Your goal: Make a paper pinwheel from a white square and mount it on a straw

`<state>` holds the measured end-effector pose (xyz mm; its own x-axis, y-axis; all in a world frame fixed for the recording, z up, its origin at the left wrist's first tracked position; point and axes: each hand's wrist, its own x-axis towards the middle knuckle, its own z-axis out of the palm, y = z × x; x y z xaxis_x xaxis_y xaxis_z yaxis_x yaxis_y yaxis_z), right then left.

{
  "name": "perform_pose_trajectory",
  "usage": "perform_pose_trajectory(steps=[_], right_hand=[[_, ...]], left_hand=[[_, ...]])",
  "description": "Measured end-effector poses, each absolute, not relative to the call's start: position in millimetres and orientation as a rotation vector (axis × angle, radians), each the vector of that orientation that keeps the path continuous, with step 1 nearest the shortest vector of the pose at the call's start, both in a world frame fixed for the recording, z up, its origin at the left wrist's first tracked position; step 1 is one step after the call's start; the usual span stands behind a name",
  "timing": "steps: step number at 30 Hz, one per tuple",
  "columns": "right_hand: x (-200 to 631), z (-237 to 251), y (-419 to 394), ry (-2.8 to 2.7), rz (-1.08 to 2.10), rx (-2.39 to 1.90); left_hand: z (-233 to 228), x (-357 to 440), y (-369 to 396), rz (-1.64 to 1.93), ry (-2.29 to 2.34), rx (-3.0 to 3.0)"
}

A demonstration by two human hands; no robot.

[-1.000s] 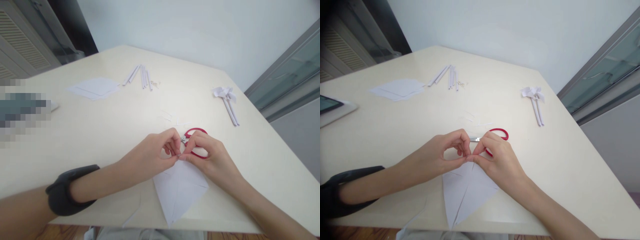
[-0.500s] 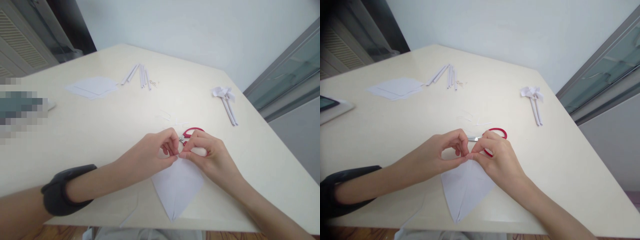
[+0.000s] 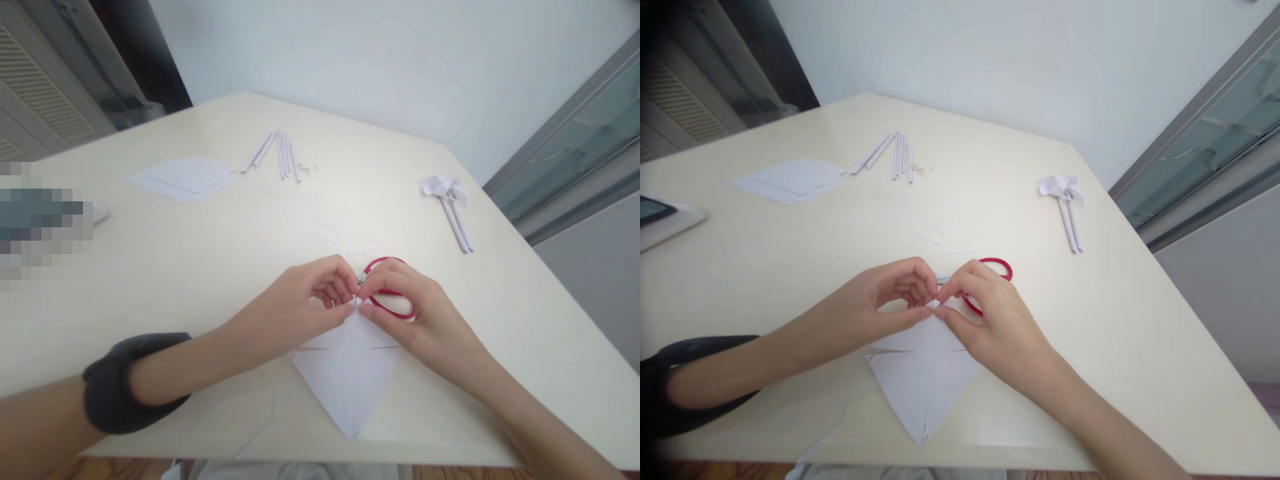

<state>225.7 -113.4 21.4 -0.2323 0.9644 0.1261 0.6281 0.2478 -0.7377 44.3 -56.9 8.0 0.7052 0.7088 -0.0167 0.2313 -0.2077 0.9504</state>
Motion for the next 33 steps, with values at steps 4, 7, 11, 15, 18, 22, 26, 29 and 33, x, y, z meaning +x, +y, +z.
perform_pose_trajectory(steps=[4, 7, 11, 15, 18, 22, 26, 29, 33], right_hand=[[225, 19, -116, -1.933, 0.736, -1.440], [224, 18, -116, -1.919, 0.748, -1.441], [222, 20, -116, -1.914, 0.772, -1.456], [222, 20, -117, -1.909, 0.759, -1.447], [221, 21, -118, -1.905, 0.768, -1.448], [220, 21, -119, -1.899, 0.792, -1.442], [219, 21, -121, -1.880, 0.777, -1.438], [219, 21, -121, -1.874, 0.772, -1.449], [218, 21, -120, -1.875, 0.773, -1.436]], left_hand=[[10, 44, -56, 0.535, 0.743, 1.763], [12, 44, -57, 0.525, 0.738, 1.773], [15, 43, -59, 0.508, 0.750, 1.795], [16, 43, -61, 0.537, 0.745, 1.849], [17, 43, -62, 0.554, 0.723, 1.860], [18, 44, -62, 0.540, 0.729, 1.821], [18, 45, -62, 0.550, 0.717, 1.822], [17, 45, -62, 0.561, 0.709, 1.833], [17, 44, -63, 0.575, 0.709, 1.844]])
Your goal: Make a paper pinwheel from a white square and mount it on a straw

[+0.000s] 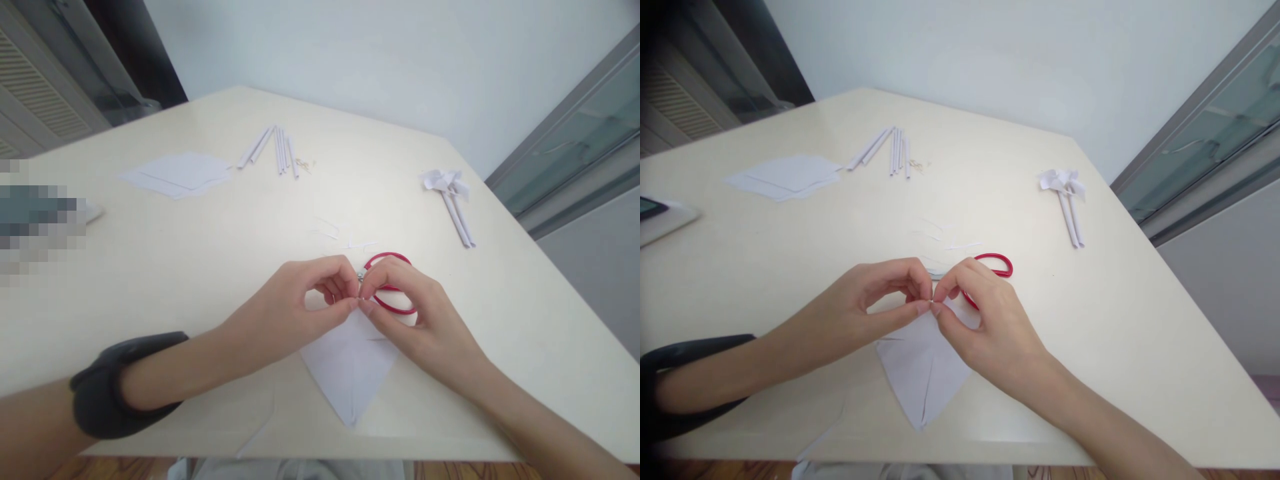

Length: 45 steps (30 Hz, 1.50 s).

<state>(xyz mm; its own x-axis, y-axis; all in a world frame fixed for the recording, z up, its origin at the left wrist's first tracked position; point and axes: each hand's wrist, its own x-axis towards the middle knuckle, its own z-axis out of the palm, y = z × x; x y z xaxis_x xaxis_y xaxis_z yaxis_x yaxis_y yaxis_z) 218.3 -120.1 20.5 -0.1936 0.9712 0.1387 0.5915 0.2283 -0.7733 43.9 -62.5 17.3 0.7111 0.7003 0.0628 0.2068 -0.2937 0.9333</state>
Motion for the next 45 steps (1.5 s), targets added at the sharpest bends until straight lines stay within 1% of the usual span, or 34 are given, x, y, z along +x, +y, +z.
perform_pose_trajectory(steps=[14, 27, 45], right_hand=[[220, 22, -121, -1.872, 0.737, -1.418], [223, 22, -116, -1.777, 1.016, -1.420], [224, 21, -116, -1.864, 0.742, -1.388]], left_hand=[[18, 44, -64, 0.578, 0.724, 1.850], [28, 46, -65, 0.560, 0.779, 1.953], [23, 43, -61, 0.562, 0.750, 1.876]])
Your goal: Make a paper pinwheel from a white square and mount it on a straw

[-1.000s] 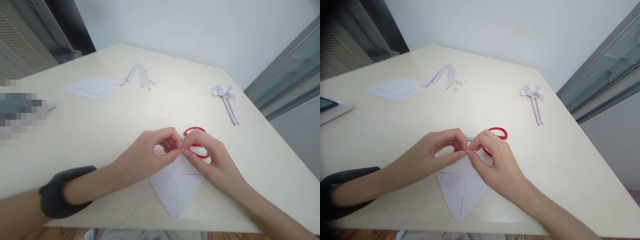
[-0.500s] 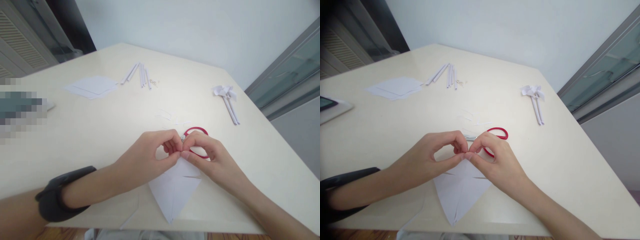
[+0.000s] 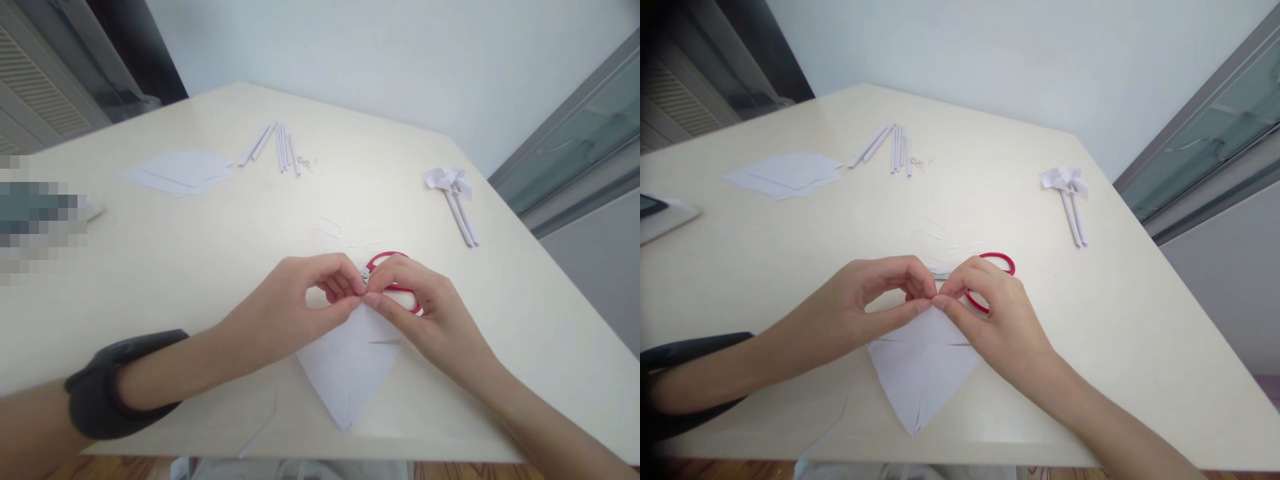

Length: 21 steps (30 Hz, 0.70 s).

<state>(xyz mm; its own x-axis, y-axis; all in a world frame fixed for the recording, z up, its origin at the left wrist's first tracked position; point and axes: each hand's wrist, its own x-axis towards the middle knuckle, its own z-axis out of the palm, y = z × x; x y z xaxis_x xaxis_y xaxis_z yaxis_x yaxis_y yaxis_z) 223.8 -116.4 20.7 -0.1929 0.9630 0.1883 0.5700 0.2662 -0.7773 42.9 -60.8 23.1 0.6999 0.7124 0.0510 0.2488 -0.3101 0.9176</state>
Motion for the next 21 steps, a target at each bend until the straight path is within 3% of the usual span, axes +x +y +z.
perform_pose_trajectory(steps=[9, 21], right_hand=[[223.3, 19.9, -119.0, -1.882, 0.624, -1.327], [220.9, 23.6, -119.5, -1.896, 0.693, -1.353]], left_hand=[[22.5, 44.1, -59.6, 0.537, 0.731, 1.852], [21.1, 43.3, -59.7, 0.545, 0.740, 1.838]])
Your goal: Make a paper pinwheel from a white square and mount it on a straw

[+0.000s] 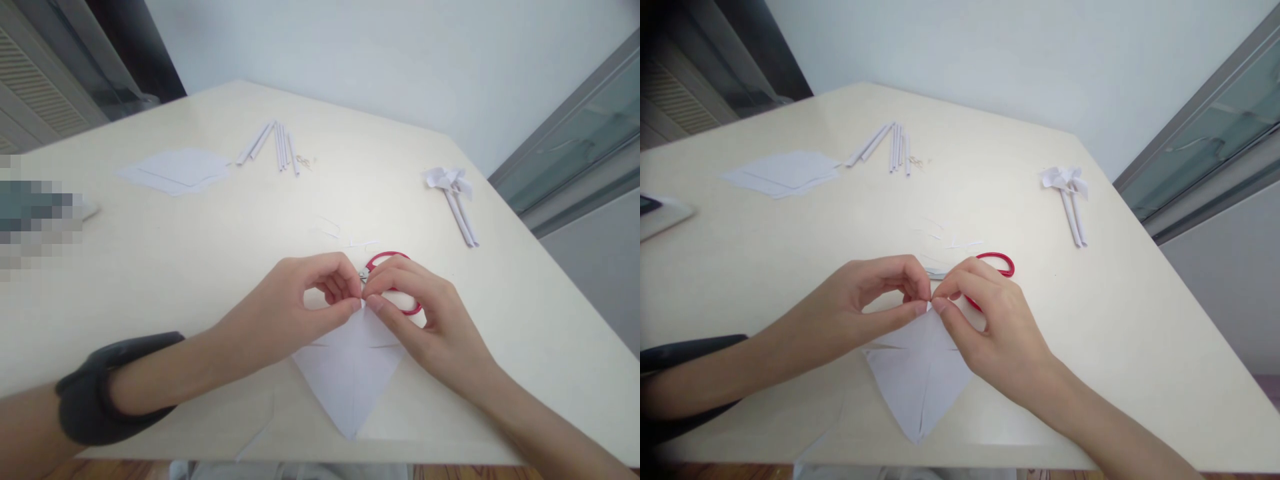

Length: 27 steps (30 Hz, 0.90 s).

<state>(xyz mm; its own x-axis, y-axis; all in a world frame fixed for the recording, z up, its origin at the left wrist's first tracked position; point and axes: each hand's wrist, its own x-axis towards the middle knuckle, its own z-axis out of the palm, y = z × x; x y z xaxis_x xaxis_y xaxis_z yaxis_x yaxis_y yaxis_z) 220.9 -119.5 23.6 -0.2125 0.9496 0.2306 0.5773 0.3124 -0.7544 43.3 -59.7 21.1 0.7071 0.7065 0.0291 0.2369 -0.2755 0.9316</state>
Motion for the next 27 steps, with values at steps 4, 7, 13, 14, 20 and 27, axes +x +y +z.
perform_pose_trajectory(steps=[4, 7, 13, 14, 20, 27], right_hand=[[221.1, 24.0, -118.5, -1.886, 0.715, -1.337], [221.1, 23.9, -118.7, -1.879, 0.725, -1.346], [221.6, 22.3, -119.8, -1.871, 0.720, -1.352], [221.8, 21.9, -119.6, -1.872, 0.710, -1.348], [222.9, 20.2, -116.8, -1.882, 0.662, -1.330], [222.9, 21.0, -117.8, -1.882, 0.656, -1.331]], left_hand=[[24.2, 42.6, -60.6, 0.545, 0.749, 1.840], [26.3, 42.7, -61.5, 0.546, 0.750, 1.851], [27.2, 44.0, -61.1, 0.549, 0.745, 1.868], [27.1, 44.0, -61.0, 0.550, 0.745, 1.870], [27.3, 42.6, -61.6, 0.551, 0.725, 1.871], [28.4, 42.9, -62.0, 0.550, 0.732, 1.879]])
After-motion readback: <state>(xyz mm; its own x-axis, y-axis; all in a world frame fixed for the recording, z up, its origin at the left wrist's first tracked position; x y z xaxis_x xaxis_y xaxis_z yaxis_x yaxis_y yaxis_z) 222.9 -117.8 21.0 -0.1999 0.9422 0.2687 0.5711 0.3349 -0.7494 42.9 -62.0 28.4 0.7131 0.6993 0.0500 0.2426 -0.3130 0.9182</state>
